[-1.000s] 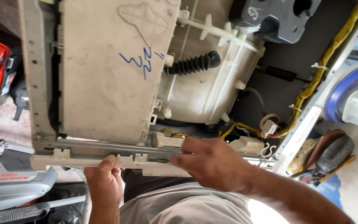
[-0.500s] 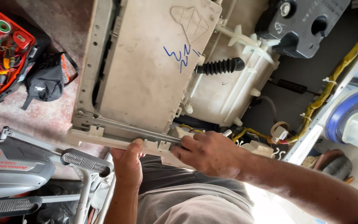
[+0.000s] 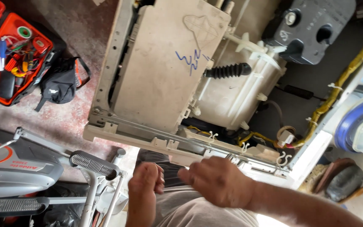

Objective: Removing the lower front panel of a washing machine using a screwdriver.

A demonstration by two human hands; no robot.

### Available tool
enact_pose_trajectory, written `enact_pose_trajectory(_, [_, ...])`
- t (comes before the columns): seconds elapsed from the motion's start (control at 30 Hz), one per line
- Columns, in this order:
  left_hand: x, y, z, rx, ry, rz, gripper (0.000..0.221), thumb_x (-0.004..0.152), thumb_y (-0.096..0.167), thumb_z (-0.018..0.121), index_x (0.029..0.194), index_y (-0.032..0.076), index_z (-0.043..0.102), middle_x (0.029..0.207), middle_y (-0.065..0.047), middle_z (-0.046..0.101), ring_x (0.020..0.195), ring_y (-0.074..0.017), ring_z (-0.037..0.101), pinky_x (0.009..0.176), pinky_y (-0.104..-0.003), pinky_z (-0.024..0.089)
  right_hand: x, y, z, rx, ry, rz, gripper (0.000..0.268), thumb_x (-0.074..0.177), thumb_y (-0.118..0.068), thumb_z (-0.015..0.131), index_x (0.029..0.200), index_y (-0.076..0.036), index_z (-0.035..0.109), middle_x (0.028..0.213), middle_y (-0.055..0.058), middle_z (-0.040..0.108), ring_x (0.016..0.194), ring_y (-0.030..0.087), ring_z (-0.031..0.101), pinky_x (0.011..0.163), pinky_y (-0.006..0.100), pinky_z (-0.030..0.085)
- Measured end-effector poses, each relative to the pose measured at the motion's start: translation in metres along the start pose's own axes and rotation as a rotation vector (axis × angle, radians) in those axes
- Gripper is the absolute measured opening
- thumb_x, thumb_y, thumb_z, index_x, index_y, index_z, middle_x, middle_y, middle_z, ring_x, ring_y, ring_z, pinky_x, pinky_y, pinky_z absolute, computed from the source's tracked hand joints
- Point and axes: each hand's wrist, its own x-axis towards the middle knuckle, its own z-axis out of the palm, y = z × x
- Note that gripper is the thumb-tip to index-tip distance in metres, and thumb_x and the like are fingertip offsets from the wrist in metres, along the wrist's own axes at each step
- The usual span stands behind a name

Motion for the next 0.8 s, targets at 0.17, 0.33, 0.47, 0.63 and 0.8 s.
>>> enact_pose_trajectory(0.17, [-0.03,-0.008,0.035,-0.109,-0.27,-0.206,0.046,0.094,0.034,0.057,0.081,-0.003,0.079,0.074,-0.01,0.074,0.073,-0.0168,0.065,0.07,-0.029,0.051,-0.009,-0.033,-0.011,0.268,-0.115,-0.003,0.021,0.108,-0.001,0.044,0.092,0.003,0.057,0.079,0.014,0.052,0.059,0.027,0.047,0.051,0.04,0.041])
enact_pose_trajectory(0.33, [-0.018,-0.02,0.051,-0.056,-0.394,-0.12,0.042,0.096,0.032,0.062,0.072,-0.001,0.073,0.066,-0.007,0.06,0.053,-0.0154,0.051,0.051,-0.029,0.038,-0.05,-0.025,-0.024,0.356,-0.082,0.367,0.012,0.101,-0.014,0.056,0.098,-0.01,0.066,0.082,0.005,0.062,0.06,0.022,0.056,0.052,0.037,0.045])
enact_pose_trajectory(0.47, [-0.009,-0.026,0.06,0.129,-0.425,0.072,0.045,0.094,0.029,0.073,0.059,0.009,0.053,0.057,0.001,0.041,0.056,-0.0125,0.034,0.053,-0.031,0.029,-0.119,0.012,-0.033,0.424,0.307,0.928,0.019,0.088,-0.025,0.074,0.097,-0.009,0.074,0.085,0.003,0.077,0.072,0.013,0.071,0.062,0.028,0.056])
enact_pose_trajectory(0.63, [-0.015,-0.009,0.091,0.655,-0.277,0.511,0.024,0.087,0.033,0.075,0.081,0.01,0.071,0.07,0.002,0.061,0.064,-0.0155,0.055,0.057,-0.035,0.044,-0.132,0.065,-0.056,0.891,0.794,1.039,0.012,0.102,-0.008,0.054,0.099,-0.001,0.064,0.055,0.006,0.053,0.041,0.014,0.052,0.034,0.025,0.048])
enact_pose_trajectory(0.8, [0.003,-0.005,0.105,1.166,-0.071,1.355,0.028,0.095,0.027,0.073,0.112,0.005,0.072,0.068,-0.004,0.06,0.056,-0.0239,0.054,0.053,-0.037,0.043,-0.137,0.086,-0.041,1.184,1.039,1.04,0.013,0.103,-0.013,0.058,0.098,-0.001,0.063,0.062,0.006,0.045,0.045,0.015,0.046,0.036,0.027,0.045])
